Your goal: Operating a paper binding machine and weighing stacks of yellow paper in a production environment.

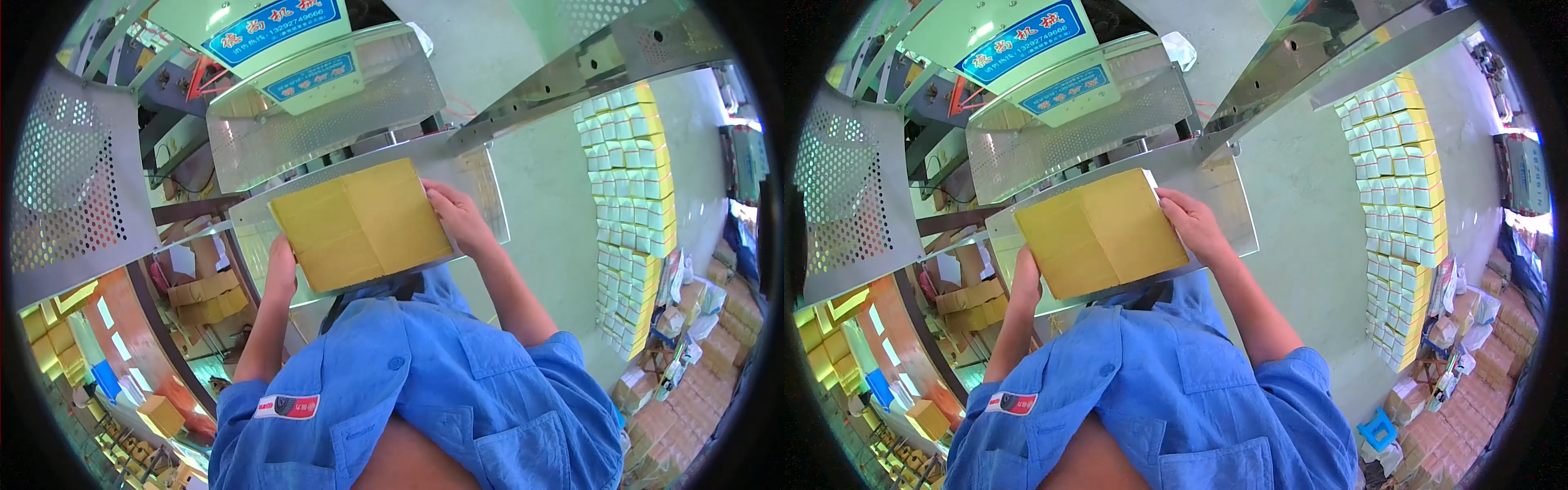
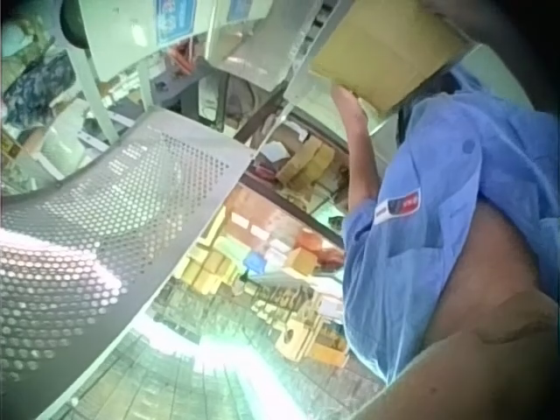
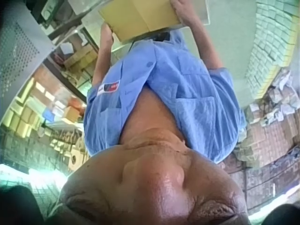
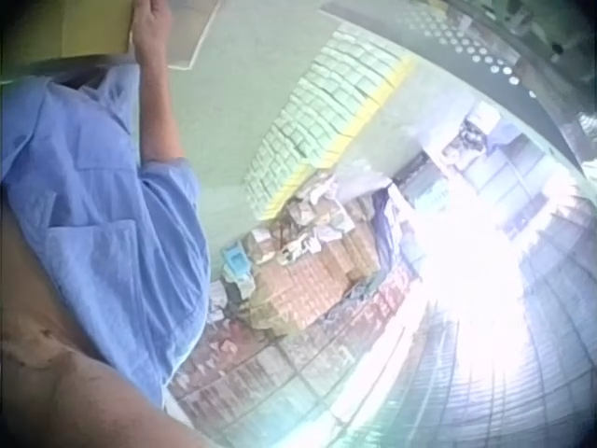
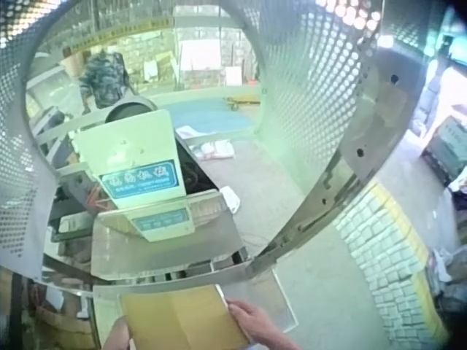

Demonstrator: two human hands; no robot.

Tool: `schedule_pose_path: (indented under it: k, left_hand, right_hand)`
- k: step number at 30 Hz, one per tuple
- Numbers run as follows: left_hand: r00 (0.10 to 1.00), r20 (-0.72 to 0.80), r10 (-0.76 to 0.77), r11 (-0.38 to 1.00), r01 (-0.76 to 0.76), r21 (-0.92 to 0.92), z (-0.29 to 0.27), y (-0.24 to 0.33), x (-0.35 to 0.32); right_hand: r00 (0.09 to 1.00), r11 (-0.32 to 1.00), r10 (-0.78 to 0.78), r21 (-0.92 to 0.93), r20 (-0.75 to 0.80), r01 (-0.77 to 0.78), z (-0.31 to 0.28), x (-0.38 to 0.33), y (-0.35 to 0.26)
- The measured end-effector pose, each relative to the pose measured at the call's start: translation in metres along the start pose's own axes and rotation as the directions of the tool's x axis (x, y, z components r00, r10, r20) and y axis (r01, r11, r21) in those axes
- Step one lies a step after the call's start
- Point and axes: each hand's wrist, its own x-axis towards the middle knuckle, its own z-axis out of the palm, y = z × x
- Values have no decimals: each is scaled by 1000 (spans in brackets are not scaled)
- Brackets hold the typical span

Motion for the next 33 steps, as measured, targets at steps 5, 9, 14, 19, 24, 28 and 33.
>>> schedule_pose_path:
  k: [5, 9, 14, 19, 24, 28, 33]
  left_hand:
    - [968, -103, 228, 957, -204, 205, 7, -3, -15]
    - [939, -10, 343, 934, -339, 113, 20, -29, 11]
    - [886, 53, 462, 883, -464, 71, 54, -22, 26]
    - [870, 27, 492, 870, -492, -25, 98, 5, 36]
    - [786, 13, 619, 785, -618, -33, 114, 9, 41]
    - [888, -2, 460, 877, -455, -152, 101, 5, 40]
    - [849, -131, 512, 764, -520, -382, 100, -18, 53]
  right_hand:
    - [977, 976, -188, 133, 104, 173, -13, 8, -40]
    - [966, 964, -255, 90, 31, 252, -17, 18, -26]
    - [881, 887, -447, -202, -152, 416, -28, 23, -13]
    - [661, 891, -442, -213, -607, 400, -28, 8, -14]
    - [469, 536, -830, -662, -302, 523, -36, -26, -64]
    - [553, 178, -789, -762, 268, 623, 26, -28, -136]
    - [762, -70, -453, -870, 463, 487, 18, 28, -124]
